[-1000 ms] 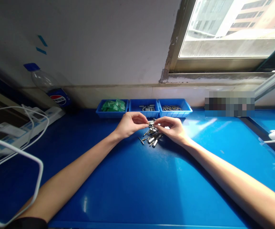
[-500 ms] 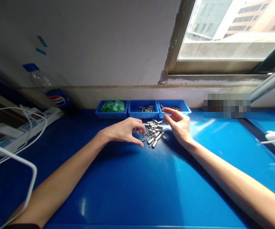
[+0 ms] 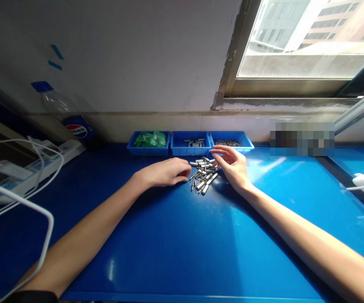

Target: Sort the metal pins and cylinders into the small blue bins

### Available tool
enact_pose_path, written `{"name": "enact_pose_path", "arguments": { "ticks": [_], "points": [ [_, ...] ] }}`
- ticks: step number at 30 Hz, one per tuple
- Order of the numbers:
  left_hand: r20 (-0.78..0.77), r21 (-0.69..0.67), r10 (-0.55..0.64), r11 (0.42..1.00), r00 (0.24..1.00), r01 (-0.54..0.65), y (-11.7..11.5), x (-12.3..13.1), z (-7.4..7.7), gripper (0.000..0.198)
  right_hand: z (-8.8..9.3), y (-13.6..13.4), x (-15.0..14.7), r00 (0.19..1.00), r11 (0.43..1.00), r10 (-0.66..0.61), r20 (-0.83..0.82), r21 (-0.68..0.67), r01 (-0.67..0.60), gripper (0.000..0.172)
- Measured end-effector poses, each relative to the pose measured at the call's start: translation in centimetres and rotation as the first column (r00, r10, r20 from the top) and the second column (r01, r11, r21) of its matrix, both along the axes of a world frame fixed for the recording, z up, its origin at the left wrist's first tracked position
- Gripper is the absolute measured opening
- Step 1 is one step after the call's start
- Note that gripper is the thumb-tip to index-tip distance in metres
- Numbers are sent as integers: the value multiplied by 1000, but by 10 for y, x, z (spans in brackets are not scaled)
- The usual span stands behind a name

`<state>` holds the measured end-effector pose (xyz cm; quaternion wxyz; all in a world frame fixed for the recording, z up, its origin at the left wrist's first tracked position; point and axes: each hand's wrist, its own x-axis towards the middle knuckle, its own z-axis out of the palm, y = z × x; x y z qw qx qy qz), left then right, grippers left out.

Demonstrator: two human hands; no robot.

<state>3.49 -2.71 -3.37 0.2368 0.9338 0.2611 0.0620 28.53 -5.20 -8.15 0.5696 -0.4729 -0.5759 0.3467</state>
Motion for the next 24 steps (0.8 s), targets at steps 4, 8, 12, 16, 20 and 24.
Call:
{"name": "enact_pose_path", "arguments": {
  "ticks": [4,8,12,16,20,24],
  "points": [
    [116,-30,100,995,988,-97,-1,2,2,10,0,-1,-1,1000,1000,4,-13,0,-4,30],
    [358,-127,255,966,898,-223,-1,7,3,16,1,-3,-2,999,999,46,5,-28,-45,26],
    [487,-382,438,885,755,-268,0,11,0,20,1,-6,-2,987,988,151,57,-34,-149,28],
    [512,-582,566,782,646,-224,0,14,-4,29,1,-10,-5,957,956,288,23,-70,-286,36],
    [506,-587,550,784,664,-202,0,15,-10,29,5,-13,-7,932,917,342,-120,-175,-359,43],
    [500,-571,546,791,672,-219,-1,17,-15,27,5,-11,-6,921,903,351,-169,-198,-380,35]
  ]
}}
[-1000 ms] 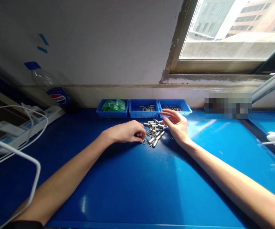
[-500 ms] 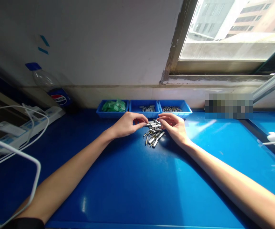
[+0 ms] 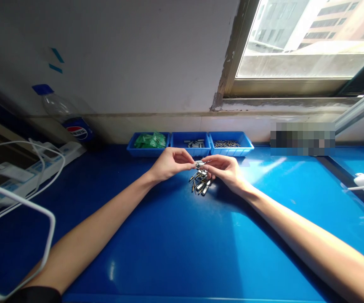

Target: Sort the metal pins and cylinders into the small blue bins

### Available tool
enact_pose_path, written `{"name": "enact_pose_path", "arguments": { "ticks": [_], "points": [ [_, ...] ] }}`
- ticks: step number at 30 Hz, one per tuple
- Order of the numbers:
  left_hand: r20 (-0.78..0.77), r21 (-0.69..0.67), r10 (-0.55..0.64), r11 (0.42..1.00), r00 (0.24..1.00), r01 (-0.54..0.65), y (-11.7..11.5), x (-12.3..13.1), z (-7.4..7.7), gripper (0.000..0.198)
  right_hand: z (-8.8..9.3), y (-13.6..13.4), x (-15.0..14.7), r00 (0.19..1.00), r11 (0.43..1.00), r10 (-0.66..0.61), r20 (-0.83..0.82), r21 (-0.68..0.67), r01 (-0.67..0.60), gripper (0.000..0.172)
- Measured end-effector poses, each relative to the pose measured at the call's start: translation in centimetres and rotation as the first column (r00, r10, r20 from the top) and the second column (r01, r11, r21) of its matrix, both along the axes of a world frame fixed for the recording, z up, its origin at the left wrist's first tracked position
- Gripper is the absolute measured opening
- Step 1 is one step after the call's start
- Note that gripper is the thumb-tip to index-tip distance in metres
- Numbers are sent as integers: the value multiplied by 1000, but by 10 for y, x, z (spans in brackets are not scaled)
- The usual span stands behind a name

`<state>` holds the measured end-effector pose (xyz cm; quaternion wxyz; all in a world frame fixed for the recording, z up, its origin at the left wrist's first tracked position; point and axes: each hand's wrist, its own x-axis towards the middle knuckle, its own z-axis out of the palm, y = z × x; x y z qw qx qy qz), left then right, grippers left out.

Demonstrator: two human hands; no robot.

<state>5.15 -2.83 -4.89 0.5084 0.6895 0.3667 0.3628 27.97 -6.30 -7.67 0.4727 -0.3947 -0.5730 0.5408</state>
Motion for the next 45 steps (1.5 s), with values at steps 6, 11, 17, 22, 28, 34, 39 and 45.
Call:
{"name": "enact_pose_path", "arguments": {
  "ticks": [6,11,17,22,28,34,39,45],
  "points": [
    [-149,168,55,985,987,-30,-4,3,-3,22,-4,6,2,996,996,-90,-21,20,90,27],
    [-453,296,40,949,890,107,-5,-1,-5,23,-5,14,7,927,913,-371,-49,161,374,27],
    [-587,296,12,934,810,200,-6,-4,-2,17,-11,22,14,885,862,-464,-41,208,462,40],
    [-607,320,3,916,795,241,-5,-7,2,16,-8,15,9,910,891,-415,-7,202,408,31],
    [-509,400,67,901,858,167,-2,-6,0,13,-3,10,7,931,916,-365,26,186,354,26],
    [-221,399,104,917,970,-8,-5,0,5,9,-1,7,5,967,960,-244,78,157,230,24],
    [-116,407,147,909,982,-88,-7,4,8,14,4,2,3,984,983,-157,80,113,148,29],
    [-81,395,147,913,986,-104,-8,6,3,19,2,1,2,998,999,-42,47,25,41,37]
  ]
}}
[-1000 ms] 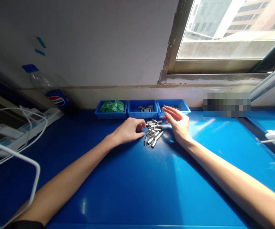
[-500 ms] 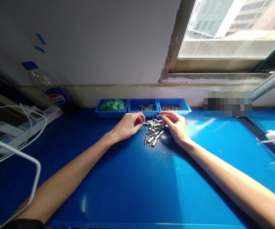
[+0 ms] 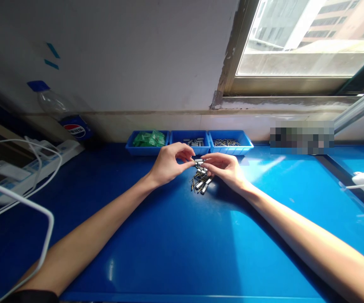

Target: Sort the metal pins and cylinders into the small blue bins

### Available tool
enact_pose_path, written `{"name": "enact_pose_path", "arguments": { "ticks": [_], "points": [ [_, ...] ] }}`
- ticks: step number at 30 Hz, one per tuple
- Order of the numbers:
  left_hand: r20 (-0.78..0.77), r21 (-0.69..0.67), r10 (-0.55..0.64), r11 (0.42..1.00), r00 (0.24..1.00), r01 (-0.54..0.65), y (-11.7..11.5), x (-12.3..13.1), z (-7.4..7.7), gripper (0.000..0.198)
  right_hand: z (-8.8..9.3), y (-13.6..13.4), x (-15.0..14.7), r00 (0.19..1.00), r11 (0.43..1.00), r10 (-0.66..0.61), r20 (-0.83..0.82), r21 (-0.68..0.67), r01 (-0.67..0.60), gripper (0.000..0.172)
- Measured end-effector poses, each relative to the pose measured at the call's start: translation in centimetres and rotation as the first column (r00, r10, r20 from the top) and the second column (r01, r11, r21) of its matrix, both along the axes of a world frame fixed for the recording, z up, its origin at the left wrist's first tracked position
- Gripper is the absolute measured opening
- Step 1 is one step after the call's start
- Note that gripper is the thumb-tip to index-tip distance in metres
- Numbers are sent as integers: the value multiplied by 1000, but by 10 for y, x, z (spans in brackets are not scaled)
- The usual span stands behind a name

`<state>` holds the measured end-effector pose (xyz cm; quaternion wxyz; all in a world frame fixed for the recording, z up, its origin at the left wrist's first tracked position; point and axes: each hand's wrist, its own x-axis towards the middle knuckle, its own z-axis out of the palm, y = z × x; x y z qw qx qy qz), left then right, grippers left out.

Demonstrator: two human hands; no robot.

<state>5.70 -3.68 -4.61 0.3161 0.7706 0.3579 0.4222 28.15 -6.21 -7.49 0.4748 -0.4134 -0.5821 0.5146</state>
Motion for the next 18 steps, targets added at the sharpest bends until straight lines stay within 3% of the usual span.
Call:
{"name": "enact_pose_path", "arguments": {
  "ticks": [6,14,16,18],
  "points": [
    [-1,-33,-55,998,998,55,-3,4,-6,18,-3,3,1,998,999,24,-54,-23,-25,28],
    [-19,-17,-59,998,998,59,-3,5,-7,19,-4,4,1,1000,1000,14,-12,-27,-14,31],
    [-69,-11,-35,999,997,34,-2,3,-8,22,-5,5,0,1000,999,-29,-11,-16,29,30],
    [-170,-10,-19,1000,985,17,0,0,-9,25,-5,7,1,989,988,-149,-22,24,149,28]
  ]
}}
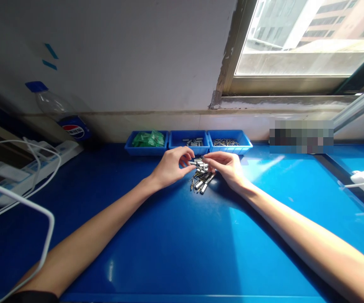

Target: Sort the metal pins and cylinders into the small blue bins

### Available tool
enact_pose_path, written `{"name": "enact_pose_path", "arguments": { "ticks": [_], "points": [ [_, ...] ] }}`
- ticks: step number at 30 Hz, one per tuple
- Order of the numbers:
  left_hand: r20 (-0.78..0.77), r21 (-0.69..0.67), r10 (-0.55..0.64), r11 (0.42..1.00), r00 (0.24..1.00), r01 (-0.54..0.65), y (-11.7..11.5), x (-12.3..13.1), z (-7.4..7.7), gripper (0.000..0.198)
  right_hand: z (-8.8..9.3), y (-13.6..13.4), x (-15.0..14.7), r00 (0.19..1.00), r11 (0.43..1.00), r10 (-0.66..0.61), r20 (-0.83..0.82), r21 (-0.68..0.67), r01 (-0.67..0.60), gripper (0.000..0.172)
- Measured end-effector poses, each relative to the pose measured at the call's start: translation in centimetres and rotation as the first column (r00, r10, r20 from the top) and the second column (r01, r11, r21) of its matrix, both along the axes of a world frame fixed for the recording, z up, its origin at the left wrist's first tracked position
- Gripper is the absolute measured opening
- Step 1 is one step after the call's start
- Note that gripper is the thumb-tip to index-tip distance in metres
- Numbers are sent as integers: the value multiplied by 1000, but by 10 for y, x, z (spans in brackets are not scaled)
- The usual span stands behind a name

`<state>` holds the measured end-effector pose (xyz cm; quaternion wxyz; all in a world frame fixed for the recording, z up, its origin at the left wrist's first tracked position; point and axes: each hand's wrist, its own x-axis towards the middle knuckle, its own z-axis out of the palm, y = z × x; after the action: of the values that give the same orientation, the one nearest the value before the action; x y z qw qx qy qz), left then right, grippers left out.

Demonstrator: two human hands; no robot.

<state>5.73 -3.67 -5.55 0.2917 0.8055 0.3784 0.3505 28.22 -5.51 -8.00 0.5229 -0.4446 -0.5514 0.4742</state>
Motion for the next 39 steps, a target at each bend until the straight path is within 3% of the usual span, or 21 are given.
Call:
{"name": "enact_pose_path", "arguments": {
  "ticks": [3,5,8,19,26,31,35,39],
  "points": [
    [-170,-20,-60,998,984,57,2,-4,-2,24,-2,6,4,971,966,-239,-25,97,240,30],
    [-239,-36,-111,994,965,105,3,-6,-2,23,-3,9,8,951,941,-305,-40,137,308,36],
    [-285,-28,-135,991,949,132,2,-6,-2,22,-6,11,9,959,946,-284,-24,155,284,42],
    [-345,21,-133,989,929,149,-1,-2,-1,16,-3,2,0,979,970,-202,39,145,194,23],
    [-285,-37,-121,993,951,115,1,-3,-6,24,-1,1,-1,984,978,-178,32,113,173,23],
    [-264,69,-62,994,962,83,4,-4,-6,29,0,1,-1,985,982,-169,42,97,164,25],
    [-51,17,-16,1000,999,17,5,-2,-2,23,0,1,-1,990,986,-128,52,111,122,25],
    [163,-83,50,996,985,-36,5,1,-1,23,2,-1,-2,992,992,-78,95,105,68,25]
  ]
}}
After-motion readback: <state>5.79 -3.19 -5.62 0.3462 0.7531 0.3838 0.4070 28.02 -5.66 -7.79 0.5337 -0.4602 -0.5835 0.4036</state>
